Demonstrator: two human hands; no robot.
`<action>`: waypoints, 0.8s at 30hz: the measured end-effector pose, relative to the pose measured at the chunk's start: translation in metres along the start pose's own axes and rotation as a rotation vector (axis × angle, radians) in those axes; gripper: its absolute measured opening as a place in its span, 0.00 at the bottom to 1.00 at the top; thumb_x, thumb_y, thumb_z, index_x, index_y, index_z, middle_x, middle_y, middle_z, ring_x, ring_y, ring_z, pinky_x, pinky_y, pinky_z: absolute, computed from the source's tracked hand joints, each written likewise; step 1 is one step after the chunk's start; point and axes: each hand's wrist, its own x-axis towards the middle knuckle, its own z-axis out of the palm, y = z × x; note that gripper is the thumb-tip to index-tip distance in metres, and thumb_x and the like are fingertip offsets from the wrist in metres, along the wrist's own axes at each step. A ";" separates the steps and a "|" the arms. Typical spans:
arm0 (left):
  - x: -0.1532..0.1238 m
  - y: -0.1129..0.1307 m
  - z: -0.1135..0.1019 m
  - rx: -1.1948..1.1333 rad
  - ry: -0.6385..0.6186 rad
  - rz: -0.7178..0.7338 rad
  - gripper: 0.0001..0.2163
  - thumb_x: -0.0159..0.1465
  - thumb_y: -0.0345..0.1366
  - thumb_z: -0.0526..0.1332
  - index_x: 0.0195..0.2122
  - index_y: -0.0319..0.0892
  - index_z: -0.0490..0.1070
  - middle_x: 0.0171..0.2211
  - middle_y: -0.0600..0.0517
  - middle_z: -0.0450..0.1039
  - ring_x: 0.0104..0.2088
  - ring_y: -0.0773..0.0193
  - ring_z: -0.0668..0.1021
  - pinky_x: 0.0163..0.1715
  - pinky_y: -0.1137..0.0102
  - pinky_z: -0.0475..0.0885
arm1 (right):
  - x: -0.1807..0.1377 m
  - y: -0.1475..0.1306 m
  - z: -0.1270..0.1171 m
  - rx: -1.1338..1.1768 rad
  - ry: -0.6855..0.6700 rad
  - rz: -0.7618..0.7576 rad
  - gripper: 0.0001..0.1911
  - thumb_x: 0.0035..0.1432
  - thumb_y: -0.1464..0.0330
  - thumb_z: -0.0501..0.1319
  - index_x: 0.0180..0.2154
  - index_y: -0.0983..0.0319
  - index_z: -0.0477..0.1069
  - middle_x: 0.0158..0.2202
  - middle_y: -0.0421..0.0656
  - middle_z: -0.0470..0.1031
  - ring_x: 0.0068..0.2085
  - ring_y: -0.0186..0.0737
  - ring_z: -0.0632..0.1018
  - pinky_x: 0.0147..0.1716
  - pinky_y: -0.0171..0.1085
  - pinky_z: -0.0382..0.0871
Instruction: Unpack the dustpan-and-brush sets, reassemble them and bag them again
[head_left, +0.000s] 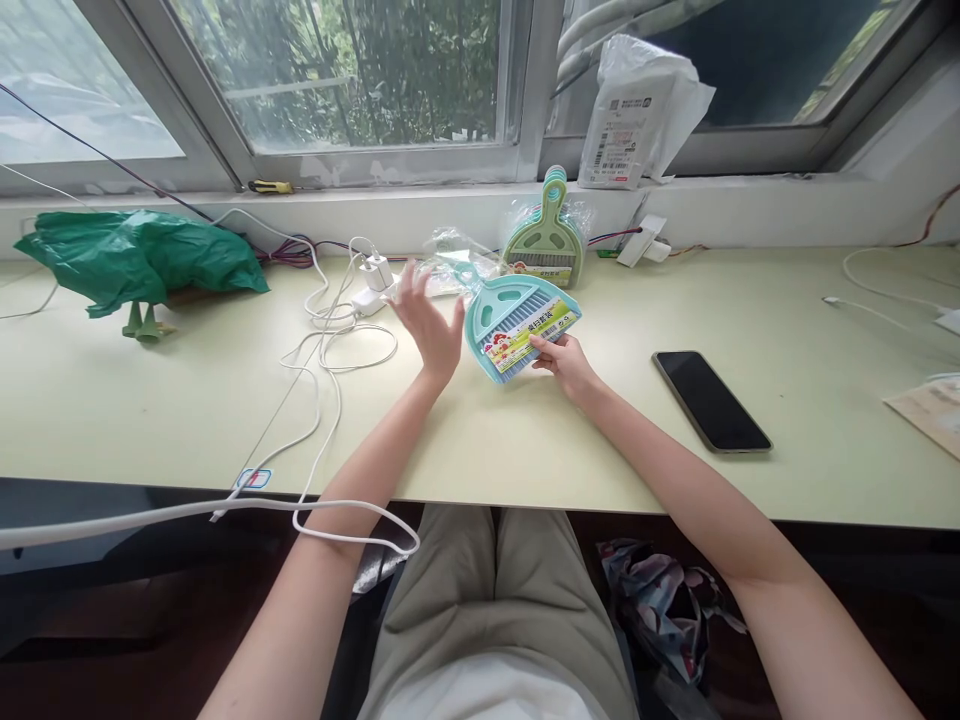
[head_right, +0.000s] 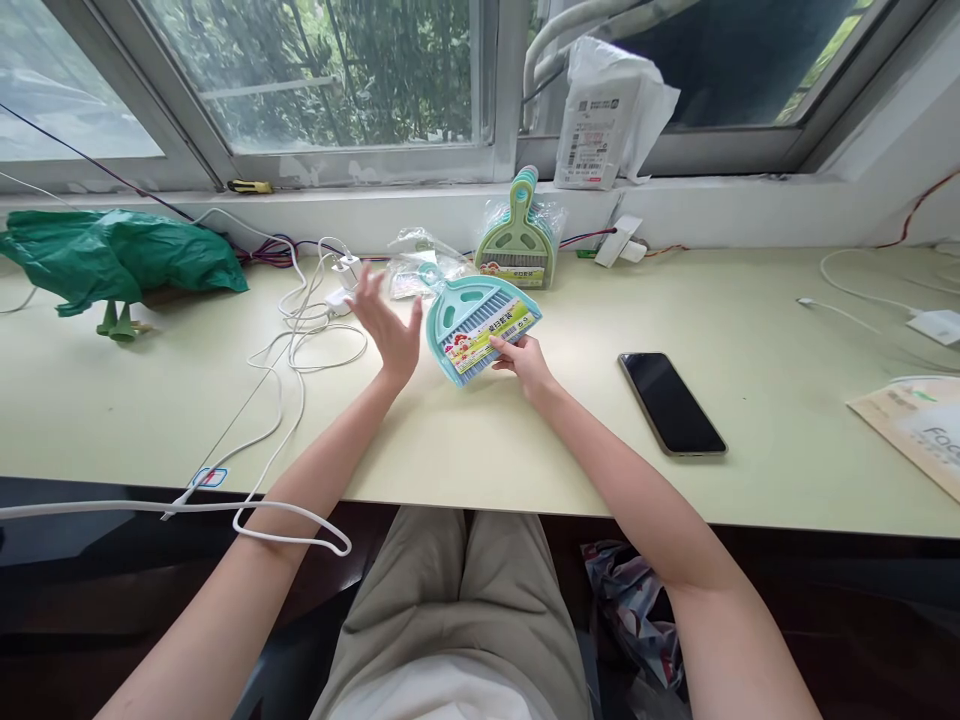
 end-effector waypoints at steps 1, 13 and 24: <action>0.004 -0.005 -0.001 0.018 0.005 -0.049 0.25 0.68 0.41 0.54 0.65 0.48 0.52 0.65 0.41 0.58 0.70 0.49 0.54 0.63 0.44 0.56 | 0.000 0.000 0.000 0.017 0.003 -0.013 0.15 0.46 0.64 0.73 0.35 0.62 0.75 0.37 0.43 0.81 0.31 0.32 0.79 0.26 0.29 0.74; 0.024 -0.019 0.016 -0.831 -0.345 -0.110 0.27 0.66 0.56 0.48 0.62 0.49 0.59 0.56 0.47 0.73 0.54 0.58 0.77 0.49 0.63 0.73 | 0.001 -0.004 -0.004 0.045 -0.015 -0.072 0.20 0.43 0.58 0.74 0.36 0.61 0.75 0.39 0.44 0.81 0.34 0.35 0.80 0.29 0.31 0.74; -0.003 -0.001 0.027 -1.157 -0.866 -0.344 0.25 0.55 0.48 0.66 0.50 0.39 0.72 0.50 0.44 0.77 0.48 0.52 0.80 0.45 0.62 0.75 | 0.002 -0.005 -0.004 0.116 -0.030 -0.094 0.19 0.45 0.60 0.74 0.37 0.61 0.75 0.42 0.45 0.82 0.43 0.42 0.82 0.46 0.40 0.78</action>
